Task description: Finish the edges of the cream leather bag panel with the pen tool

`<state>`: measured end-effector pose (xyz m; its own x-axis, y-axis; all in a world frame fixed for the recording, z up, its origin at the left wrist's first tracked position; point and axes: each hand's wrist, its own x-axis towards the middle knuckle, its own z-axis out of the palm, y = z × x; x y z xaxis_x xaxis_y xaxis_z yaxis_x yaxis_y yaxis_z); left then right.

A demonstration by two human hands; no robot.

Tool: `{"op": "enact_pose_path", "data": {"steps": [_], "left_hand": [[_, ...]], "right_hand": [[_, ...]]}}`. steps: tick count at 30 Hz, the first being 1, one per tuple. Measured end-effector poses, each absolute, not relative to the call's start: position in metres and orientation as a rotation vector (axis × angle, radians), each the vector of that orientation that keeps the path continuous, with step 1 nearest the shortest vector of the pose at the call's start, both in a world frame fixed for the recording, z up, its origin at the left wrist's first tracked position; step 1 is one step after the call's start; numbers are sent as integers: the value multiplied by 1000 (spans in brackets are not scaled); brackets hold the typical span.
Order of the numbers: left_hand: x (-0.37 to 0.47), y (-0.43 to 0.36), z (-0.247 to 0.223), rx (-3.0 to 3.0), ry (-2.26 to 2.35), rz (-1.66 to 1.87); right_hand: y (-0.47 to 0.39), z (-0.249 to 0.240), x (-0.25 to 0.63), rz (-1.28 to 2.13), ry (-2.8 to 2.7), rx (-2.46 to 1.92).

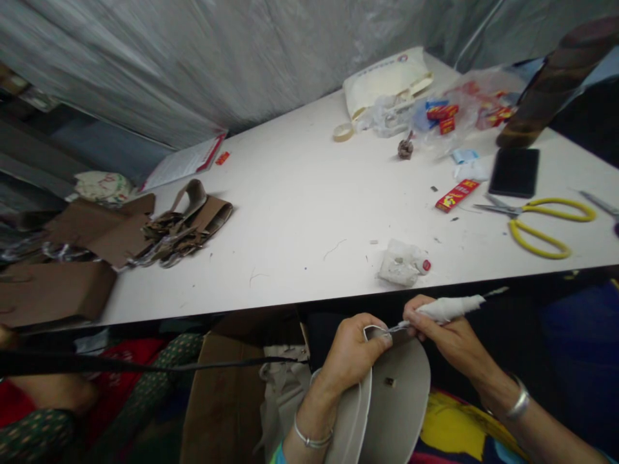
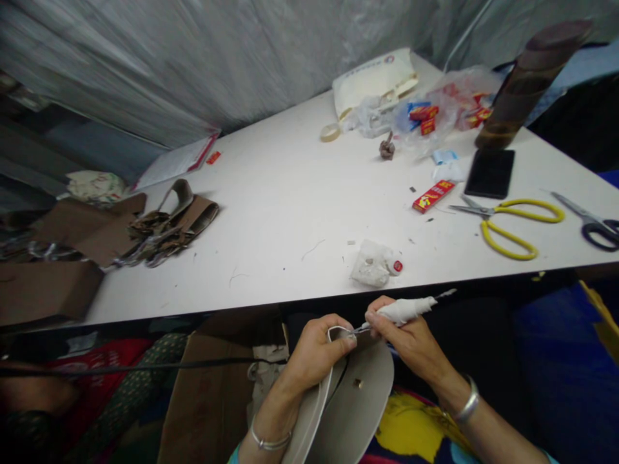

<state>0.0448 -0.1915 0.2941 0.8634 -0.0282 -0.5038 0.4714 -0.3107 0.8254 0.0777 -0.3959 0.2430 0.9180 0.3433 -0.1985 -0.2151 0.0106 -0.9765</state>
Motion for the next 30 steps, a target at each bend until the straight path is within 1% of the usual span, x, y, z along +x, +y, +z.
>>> {"op": "enact_pose_path", "data": {"steps": [11, 18, 26, 30], "left_hand": [[42, -195, 293, 1752, 323, -492], [41, -197, 288, 1685, 376, -502], [42, -199, 284, 1693, 372, -564], [44, -198, 282, 1690, 342, -528]], "right_hand": [[-397, 250, 82, 488, -206, -1603], [-398, 256, 80, 516, -258, -1588], [-385, 281, 96, 528, -416, -1620], [-372, 284, 100, 473, -524, -1766]]}}
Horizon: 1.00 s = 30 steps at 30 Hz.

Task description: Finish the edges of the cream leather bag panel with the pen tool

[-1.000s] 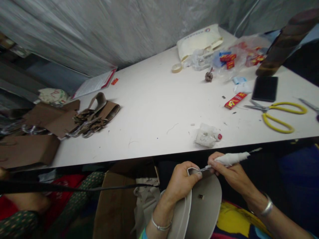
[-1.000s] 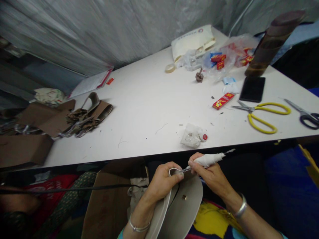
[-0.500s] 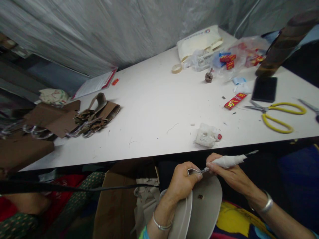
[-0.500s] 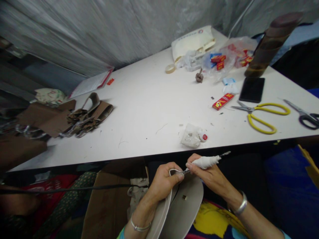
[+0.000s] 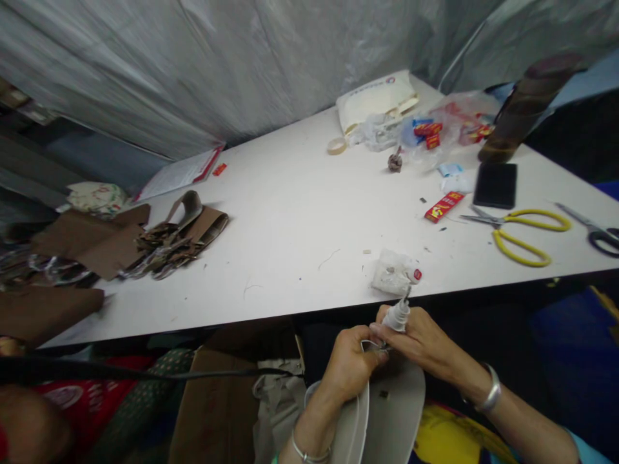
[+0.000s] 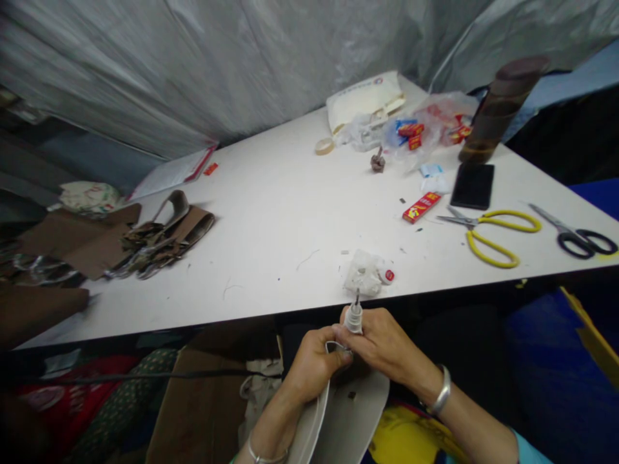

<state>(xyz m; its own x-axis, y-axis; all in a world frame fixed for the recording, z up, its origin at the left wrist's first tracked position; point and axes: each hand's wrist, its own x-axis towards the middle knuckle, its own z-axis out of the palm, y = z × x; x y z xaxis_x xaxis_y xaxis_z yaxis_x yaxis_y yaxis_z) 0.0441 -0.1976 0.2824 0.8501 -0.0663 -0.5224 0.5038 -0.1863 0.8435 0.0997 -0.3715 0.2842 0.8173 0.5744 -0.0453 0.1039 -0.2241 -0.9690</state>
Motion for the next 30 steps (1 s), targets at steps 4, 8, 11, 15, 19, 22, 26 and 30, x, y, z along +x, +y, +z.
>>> {"op": "enact_pose_path", "data": {"steps": [4, 8, 11, 15, 19, 22, 26, 30], "left_hand": [[44, -197, 281, 1688, 357, -440], [42, -198, 278, 1768, 436, -387], [41, -199, 277, 1826, 439, -399], [44, -190, 281, 1802, 419, -394], [50, -168, 280, 1681, 467, -336], [54, -149, 273, 1497, 516, -293], [60, -129, 272, 1301, 541, -339], [64, -121, 275, 1278, 580, -355]], "right_hand": [[-360, 277, 88, 197, -427, -1937], [-360, 271, 76, 69, -260, -1843], [-372, 273, 81, 17, -129, -1783], [-395, 276, 103, -187, -14, -1826], [-405, 276, 119, -304, -27, -1885], [-403, 274, 122, -298, -91, -1886], [-400, 271, 121, -292, -169, -1891], [-399, 265, 122, -306, -221, -1929]]}}
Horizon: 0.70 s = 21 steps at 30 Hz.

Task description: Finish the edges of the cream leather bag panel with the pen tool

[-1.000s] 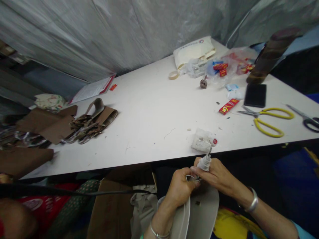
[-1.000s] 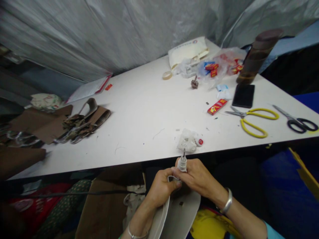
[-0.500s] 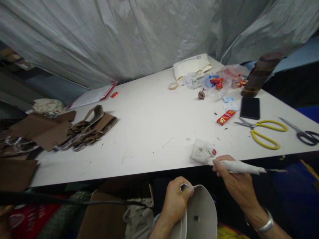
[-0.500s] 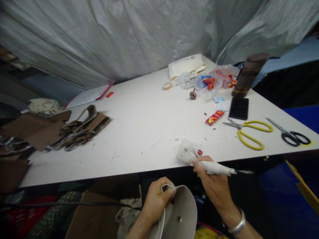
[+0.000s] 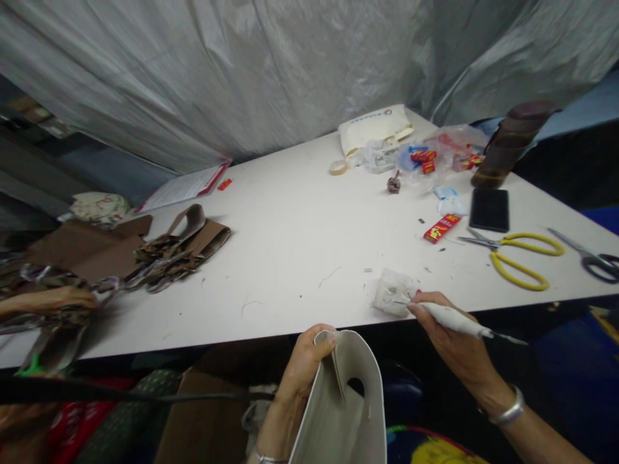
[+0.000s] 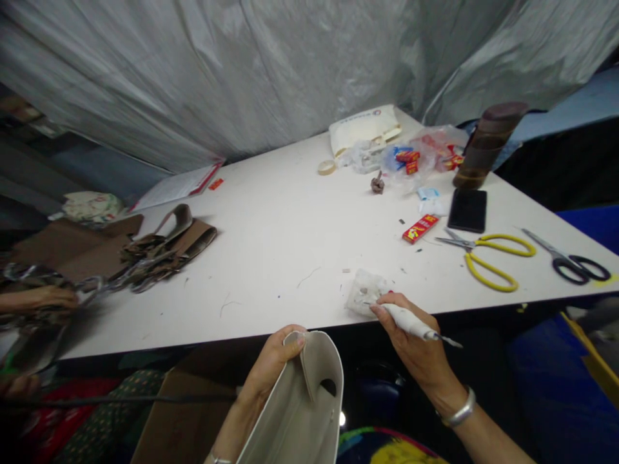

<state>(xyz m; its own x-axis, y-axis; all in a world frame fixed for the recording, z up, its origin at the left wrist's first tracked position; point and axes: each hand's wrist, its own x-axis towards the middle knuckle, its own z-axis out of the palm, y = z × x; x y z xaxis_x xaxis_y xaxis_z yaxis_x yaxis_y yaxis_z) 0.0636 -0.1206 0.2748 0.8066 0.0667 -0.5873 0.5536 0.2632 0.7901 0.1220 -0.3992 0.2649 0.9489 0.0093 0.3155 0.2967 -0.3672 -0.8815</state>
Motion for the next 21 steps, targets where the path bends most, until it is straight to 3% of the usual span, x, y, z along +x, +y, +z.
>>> {"op": "enact_pose_path", "data": {"steps": [12, 17, 21], "left_hand": [[58, -128, 273, 1295, 592, -393], [54, -130, 284, 1210, 600, -466], [55, -136, 291, 1181, 562, -528]], "right_hand": [[-407, 254, 124, -407, -413, -2099], [-402, 262, 116, -187, -88, -1859], [-381, 278, 103, 158, -225, -1613]]}}
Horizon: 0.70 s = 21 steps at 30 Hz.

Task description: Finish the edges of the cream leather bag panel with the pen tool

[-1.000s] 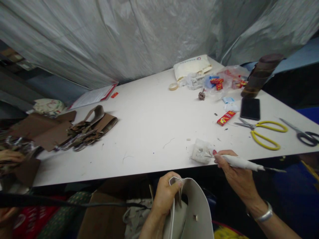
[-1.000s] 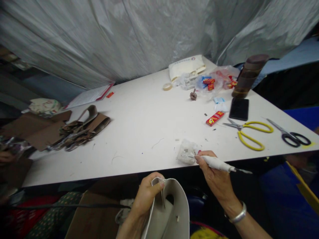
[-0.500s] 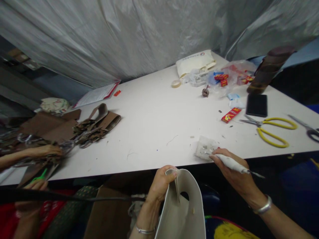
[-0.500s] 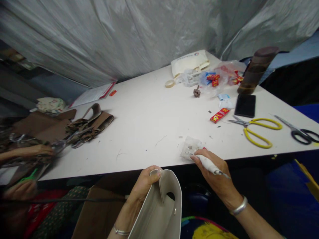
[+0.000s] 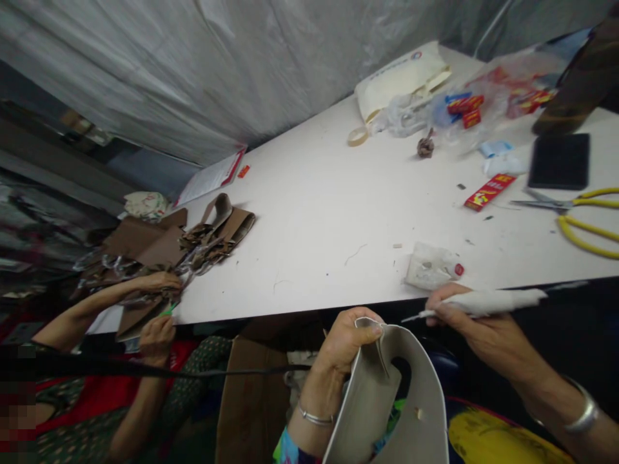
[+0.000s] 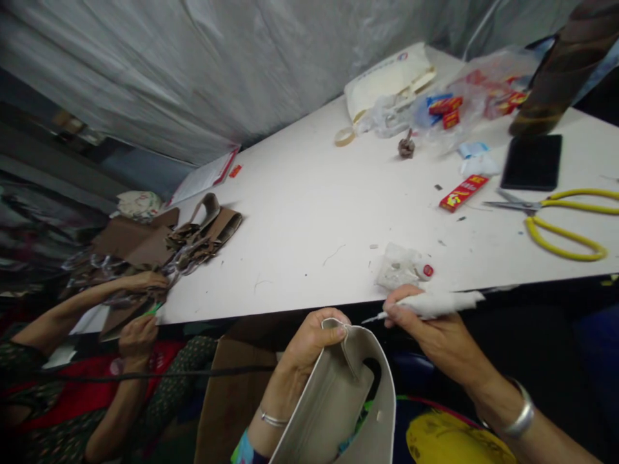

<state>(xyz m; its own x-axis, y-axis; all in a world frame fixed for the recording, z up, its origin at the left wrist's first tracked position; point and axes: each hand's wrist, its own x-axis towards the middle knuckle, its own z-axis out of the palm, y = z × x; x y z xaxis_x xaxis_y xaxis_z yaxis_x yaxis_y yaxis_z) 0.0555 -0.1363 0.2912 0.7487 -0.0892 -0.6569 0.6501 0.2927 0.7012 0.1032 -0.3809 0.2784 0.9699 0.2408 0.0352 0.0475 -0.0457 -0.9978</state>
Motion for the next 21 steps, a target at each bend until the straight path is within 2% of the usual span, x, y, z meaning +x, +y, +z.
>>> {"op": "enact_pose_path", "data": {"steps": [7, 21], "left_hand": [[56, -144, 296, 1162, 519, -575], [54, -155, 293, 1166, 493, -537]], "right_hand": [[-365, 287, 94, 361, -325, -1572], [-360, 280, 101, 321, -372, -1601]]}}
